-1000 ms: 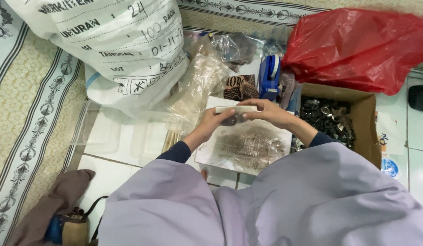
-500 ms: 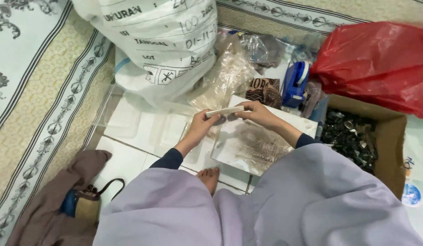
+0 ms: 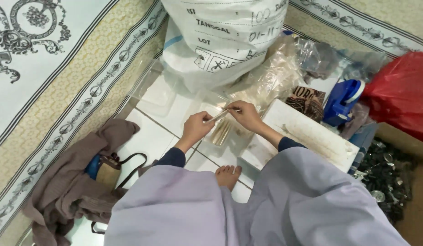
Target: A person sits on the floor and manually arranges small metal fasteners into a template board, picking them from a nearby box.
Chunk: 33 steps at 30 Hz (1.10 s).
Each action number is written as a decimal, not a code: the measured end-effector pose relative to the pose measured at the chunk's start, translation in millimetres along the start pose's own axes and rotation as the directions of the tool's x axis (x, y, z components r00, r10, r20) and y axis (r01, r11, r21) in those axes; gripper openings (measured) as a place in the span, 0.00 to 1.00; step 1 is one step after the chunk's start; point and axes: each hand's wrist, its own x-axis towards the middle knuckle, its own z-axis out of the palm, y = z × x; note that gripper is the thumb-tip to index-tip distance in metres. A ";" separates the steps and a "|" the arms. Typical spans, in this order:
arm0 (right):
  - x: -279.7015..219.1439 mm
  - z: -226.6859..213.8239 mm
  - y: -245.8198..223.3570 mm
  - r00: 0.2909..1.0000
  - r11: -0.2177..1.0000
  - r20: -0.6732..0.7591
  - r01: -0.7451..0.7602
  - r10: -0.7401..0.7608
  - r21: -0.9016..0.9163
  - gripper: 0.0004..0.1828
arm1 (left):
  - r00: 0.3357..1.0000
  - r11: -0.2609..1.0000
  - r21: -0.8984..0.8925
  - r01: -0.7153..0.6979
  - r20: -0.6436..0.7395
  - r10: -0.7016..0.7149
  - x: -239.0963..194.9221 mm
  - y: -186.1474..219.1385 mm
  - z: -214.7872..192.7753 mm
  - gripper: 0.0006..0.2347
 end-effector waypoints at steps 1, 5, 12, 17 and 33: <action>5.1 8.4 2.5 1.000 1.000 0.010 0.003 -0.003 0.001 0.09 | 1.000 1.000 -0.003 0.008 -0.006 -0.008 3.0 -7.5 4.3 0.11; 20.1 34.2 16.8 0.994 0.997 0.095 0.061 -0.057 -0.040 0.09 | 0.999 0.975 0.218 -0.051 -0.004 0.054 15.5 -32.5 23.2 0.09; 28.8 50.6 30.3 0.961 0.934 0.259 0.174 -0.093 -0.311 0.10 | 0.994 0.937 0.332 -0.107 0.033 0.102 29.9 -69.5 60.9 0.08; 31.8 69.5 79.2 0.942 0.755 0.310 0.294 -0.126 -0.586 0.08 | 0.981 0.919 0.377 -0.119 0.190 0.049 30.3 -80.6 74.5 0.15; 18.7 41.5 29.9 0.853 0.737 0.493 0.223 0.169 -0.638 0.35 | 0.851 0.962 0.269 -0.056 0.517 -0.095 0.7 2.1 21.3 0.57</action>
